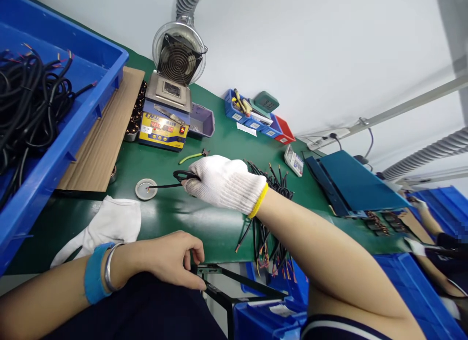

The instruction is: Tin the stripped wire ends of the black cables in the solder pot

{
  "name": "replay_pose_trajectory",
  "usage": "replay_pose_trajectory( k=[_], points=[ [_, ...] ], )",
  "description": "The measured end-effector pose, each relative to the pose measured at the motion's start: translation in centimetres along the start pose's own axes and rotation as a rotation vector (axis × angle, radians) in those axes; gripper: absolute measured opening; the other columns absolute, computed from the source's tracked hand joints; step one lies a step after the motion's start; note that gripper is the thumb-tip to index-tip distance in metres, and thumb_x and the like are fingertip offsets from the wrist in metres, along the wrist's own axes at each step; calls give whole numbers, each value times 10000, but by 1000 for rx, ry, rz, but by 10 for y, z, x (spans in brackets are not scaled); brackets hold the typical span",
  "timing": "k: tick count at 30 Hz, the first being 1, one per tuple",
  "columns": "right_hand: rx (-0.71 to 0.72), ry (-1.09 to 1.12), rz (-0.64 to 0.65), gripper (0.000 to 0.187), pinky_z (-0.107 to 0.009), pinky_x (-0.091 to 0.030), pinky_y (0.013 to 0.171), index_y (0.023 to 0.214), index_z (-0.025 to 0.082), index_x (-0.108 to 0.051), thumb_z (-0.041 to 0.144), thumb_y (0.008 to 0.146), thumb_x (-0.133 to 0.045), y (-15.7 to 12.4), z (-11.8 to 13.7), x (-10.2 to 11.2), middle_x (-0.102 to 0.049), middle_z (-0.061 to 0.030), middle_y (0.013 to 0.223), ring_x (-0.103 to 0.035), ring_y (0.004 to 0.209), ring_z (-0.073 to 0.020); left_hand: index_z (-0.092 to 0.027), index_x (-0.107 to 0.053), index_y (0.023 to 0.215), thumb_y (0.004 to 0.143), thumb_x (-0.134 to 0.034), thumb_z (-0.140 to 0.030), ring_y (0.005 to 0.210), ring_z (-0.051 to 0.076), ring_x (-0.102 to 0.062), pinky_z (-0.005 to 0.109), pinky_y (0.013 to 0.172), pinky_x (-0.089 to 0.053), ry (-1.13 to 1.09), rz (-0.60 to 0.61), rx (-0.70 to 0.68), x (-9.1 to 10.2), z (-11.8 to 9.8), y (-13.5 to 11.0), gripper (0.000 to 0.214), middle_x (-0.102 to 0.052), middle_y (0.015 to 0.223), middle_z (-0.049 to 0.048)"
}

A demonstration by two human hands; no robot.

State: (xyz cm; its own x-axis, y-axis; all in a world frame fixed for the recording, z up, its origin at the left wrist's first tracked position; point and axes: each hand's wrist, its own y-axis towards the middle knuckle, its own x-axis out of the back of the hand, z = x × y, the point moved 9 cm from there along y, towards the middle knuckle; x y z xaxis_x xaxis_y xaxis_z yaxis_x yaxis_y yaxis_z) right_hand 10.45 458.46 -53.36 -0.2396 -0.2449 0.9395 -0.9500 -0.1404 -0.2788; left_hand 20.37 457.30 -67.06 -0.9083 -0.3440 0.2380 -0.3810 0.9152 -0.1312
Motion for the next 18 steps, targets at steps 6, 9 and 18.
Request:
replay_pose_trajectory(
  k=[6, 9, 18],
  points=[
    [-34, 33, -40, 316, -238, -221, 481, 771, 215, -625, 491, 808, -476, -9, -5, 31, -525, 6, 587, -408, 497, -86, -168, -664, 877, 594, -733, -487, 624, 168, -582, 238, 520, -408, -10, -12, 8, 0, -2, -3, 432, -623, 693, 20],
    [-133, 53, -216, 401, -235, -270, 490, 808, 184, -645, 546, 807, -473, -9, -29, 80, -491, 5, 560, -412, 489, -75, -167, -665, 875, 565, -747, -477, 657, 171, -590, 238, 529, -411, -30, -3, 37, -2, -1, -3, 446, -658, 786, 42],
    [-112, 244, -502, 226, -305, -525, 560, 854, 149, -649, 336, 763, -560, 92, -76, 191, -615, -51, 752, -585, 596, -142, -149, -631, 895, 544, -767, -433, 650, 166, -588, 244, 547, -416, -83, -51, 135, 4, 6, -1, 471, -627, 758, 31]
  ],
)
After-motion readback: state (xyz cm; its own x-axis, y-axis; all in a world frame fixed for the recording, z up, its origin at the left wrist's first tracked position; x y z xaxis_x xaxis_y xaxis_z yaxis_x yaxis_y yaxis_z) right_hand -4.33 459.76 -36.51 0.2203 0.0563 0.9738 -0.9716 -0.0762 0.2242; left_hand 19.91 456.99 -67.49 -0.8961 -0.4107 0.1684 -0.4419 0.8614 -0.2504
